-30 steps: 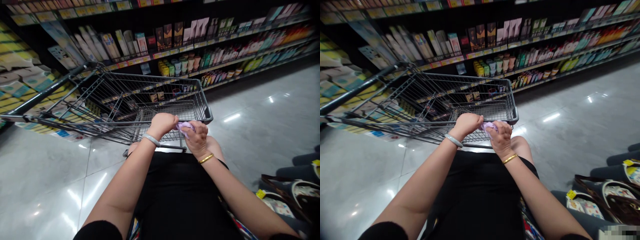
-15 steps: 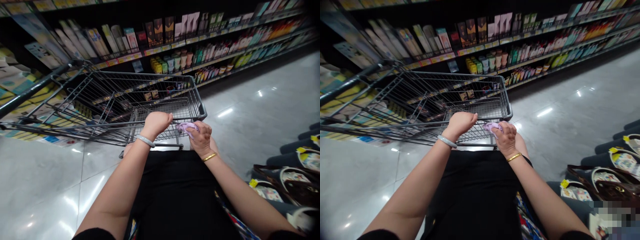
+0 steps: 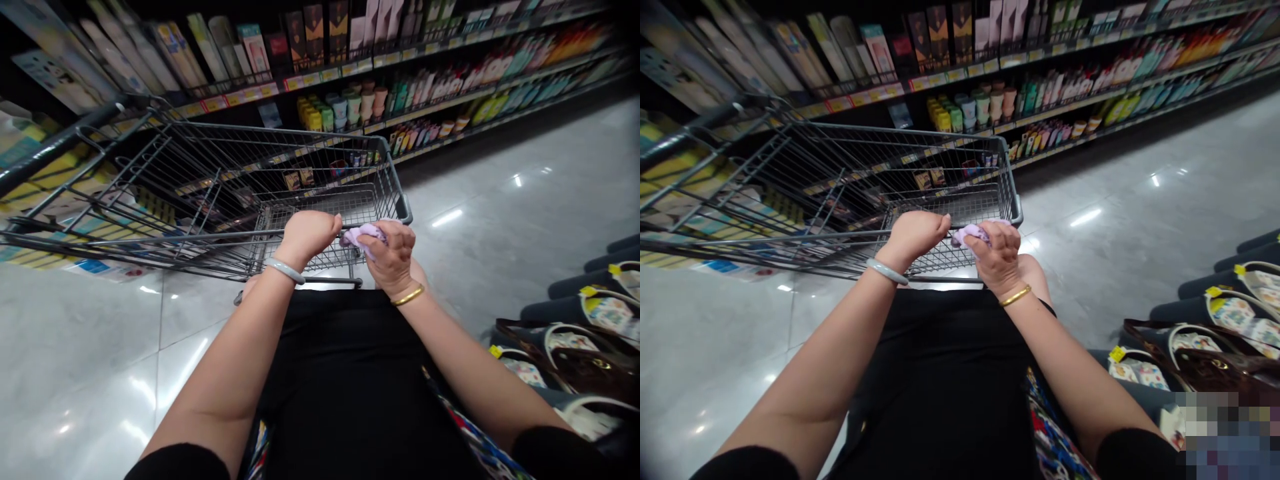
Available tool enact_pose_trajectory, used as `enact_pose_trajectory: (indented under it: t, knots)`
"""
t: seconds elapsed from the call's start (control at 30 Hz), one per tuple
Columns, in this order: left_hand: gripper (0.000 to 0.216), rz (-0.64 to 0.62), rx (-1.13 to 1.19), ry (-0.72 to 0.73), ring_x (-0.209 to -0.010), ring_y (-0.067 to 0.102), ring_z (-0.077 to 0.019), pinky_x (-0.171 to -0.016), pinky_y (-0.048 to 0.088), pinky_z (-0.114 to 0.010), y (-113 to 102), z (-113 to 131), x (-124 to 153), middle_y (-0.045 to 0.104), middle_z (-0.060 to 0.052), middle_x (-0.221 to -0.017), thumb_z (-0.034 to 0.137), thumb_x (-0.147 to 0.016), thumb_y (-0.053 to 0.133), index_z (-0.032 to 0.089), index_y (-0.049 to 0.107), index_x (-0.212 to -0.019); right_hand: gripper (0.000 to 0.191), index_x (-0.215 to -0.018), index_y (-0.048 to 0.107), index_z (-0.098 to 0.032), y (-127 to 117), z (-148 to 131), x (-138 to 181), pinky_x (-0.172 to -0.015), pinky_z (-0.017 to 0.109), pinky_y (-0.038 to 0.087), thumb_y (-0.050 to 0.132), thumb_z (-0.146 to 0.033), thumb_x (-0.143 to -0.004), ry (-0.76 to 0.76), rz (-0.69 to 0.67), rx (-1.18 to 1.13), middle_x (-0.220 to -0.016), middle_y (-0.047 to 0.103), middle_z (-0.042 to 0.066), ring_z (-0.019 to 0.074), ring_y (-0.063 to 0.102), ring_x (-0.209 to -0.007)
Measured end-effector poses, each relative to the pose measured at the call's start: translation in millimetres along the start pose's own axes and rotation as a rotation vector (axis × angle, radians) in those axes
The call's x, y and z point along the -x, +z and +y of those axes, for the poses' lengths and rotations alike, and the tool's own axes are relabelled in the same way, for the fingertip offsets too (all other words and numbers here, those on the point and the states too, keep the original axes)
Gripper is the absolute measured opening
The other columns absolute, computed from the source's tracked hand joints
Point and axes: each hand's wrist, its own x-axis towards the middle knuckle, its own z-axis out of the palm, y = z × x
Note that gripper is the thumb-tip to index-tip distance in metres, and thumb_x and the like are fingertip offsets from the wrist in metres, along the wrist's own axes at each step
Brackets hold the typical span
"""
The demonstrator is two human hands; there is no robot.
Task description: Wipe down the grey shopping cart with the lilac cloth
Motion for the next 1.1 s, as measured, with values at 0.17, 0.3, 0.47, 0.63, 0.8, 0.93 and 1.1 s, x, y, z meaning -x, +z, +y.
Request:
enact_pose_trajectory:
  t: [0.17, 0.3, 0.47, 0.63, 0.8, 0.93, 1.1]
  knots:
    - [0.066, 0.013, -0.002, -0.009, -0.082, 0.068, -0.0262, -0.072, 0.045, -0.035, -1.1, 2.3, 1.4, 0.071, -0.015, -0.081, 0.042, -0.099, 0.018, 0.012, 0.075, -0.082, 0.023, -0.101, 0.069, -0.035, 10.0, -6.4, 6.9, -0.103, 0.041, 0.034, 0.064, -0.018, -0.086, -0.141, -0.032, 0.046, -0.116, 0.059, 0.002, 0.0210, 0.046, -0.114]
    - [0.062, 0.008, 0.025, 0.017, -0.080, 0.068, -0.0246, -0.071, 0.045, -0.033, -5.2, 1.9, 3.2, 0.072, -0.012, -0.079, 0.040, -0.100, 0.022, 0.015, 0.074, -0.077, 0.023, -0.101, 0.069, -0.034, 8.7, -18.1, -9.2, -0.103, 0.043, 0.036, 0.065, -0.018, -0.085, -0.127, 0.078, -0.011, -0.116, 0.058, 0.003, 0.0224, 0.047, -0.116]
    - [0.053, -0.022, 0.047, 0.074, -0.079, 0.068, -0.0229, -0.070, 0.045, -0.032, -9.7, 2.1, 5.5, 0.073, -0.011, -0.082, 0.041, -0.099, 0.031, 0.016, 0.074, -0.082, 0.020, -0.100, 0.070, -0.033, 14.2, -25.7, -28.9, -0.102, 0.042, 0.040, 0.065, -0.021, -0.085, -0.102, 0.112, -0.024, -0.116, 0.058, 0.003, 0.0223, 0.050, -0.114]
    - [0.057, 0.025, 0.001, -0.052, -0.081, 0.069, -0.0241, -0.069, 0.044, -0.032, -10.7, -12.9, 15.6, 0.073, -0.013, -0.084, 0.039, -0.100, 0.024, 0.014, 0.074, -0.087, 0.021, -0.098, 0.070, -0.034, 12.2, -16.7, -18.9, -0.104, 0.043, 0.039, 0.066, -0.020, -0.083, -0.147, 0.030, -0.013, -0.115, 0.059, 0.002, 0.0230, 0.049, -0.115]
    - [0.063, 0.042, -0.092, -0.157, -0.078, 0.068, -0.0258, -0.071, 0.041, -0.036, -12.4, -54.8, 42.6, 0.072, -0.015, -0.079, 0.040, -0.100, 0.021, 0.013, 0.074, -0.083, 0.021, -0.101, 0.070, -0.030, 6.0, -36.3, -45.9, -0.102, 0.044, 0.038, 0.065, -0.021, -0.083, -0.010, -0.031, -0.094, -0.121, 0.055, 0.005, 0.0253, 0.049, -0.116]
    - [0.059, 0.164, -0.120, -0.187, -0.077, 0.067, -0.0247, -0.077, 0.038, -0.039, -9.5, -73.3, 62.3, 0.072, -0.014, -0.077, 0.038, -0.100, 0.023, 0.014, 0.072, -0.078, 0.020, -0.098, 0.069, -0.030, 16.4, -53.5, -48.0, -0.098, 0.043, 0.039, 0.065, -0.019, -0.082, -0.111, -0.041, -0.111, -0.116, 0.058, 0.004, 0.0247, 0.049, -0.113]
    - [0.054, 0.255, -0.064, -0.171, -0.076, 0.066, -0.0237, -0.073, 0.035, -0.038, -2.7, -72.5, 68.0, 0.072, -0.011, -0.078, 0.036, -0.100, 0.026, 0.016, 0.069, -0.076, 0.018, -0.094, 0.068, -0.029, 18.9, -65.2, -51.7, -0.097, 0.043, 0.039, 0.067, -0.018, -0.080, -0.109, -0.050, -0.173, -0.111, 0.061, 0.004, 0.0249, 0.051, -0.110]
